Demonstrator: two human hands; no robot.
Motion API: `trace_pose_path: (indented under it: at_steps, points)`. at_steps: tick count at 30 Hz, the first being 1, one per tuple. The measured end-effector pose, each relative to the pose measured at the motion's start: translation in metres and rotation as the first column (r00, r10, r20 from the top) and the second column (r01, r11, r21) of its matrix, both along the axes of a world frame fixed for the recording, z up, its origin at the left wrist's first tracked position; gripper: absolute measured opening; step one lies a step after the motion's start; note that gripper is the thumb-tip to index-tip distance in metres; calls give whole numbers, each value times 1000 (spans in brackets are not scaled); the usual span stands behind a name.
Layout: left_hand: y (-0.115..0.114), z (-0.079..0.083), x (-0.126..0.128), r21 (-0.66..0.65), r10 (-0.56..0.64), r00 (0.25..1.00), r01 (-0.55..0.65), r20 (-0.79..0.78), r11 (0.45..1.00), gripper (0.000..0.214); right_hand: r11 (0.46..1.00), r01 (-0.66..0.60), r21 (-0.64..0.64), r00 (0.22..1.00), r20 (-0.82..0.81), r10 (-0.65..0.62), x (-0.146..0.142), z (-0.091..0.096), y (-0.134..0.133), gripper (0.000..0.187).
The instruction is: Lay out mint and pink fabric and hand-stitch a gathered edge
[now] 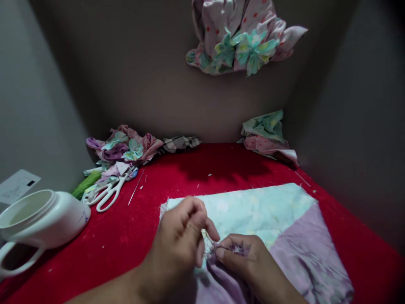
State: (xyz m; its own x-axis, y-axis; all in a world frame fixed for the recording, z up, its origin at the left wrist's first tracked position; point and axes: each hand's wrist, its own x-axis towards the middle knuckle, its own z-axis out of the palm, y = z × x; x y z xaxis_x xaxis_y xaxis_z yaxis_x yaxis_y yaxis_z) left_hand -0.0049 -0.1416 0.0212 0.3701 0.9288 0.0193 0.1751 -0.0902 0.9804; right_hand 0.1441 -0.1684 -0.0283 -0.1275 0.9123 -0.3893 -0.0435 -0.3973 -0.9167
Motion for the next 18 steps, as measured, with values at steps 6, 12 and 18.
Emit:
trace_pose_path:
  at_steps: [6, 12, 18]
  points:
    - [27, 24, -16, -529, 289, 929, -129, 232, 838, 27, 996, -89, 19, 994, -66, 90, 3, 4, 1, 25]
    - [62, 42, -53, -204, 497, 763, -454, 413, 867, 14, 974, -212, -76, 959, -209, 193, 4, 2, 4, 25]
    - [95, 41, -105, 283, 706, 692, -715, 152, 640, 19, 967, -199, -160, 975, -133, 179, 3, 3, 6, 27]
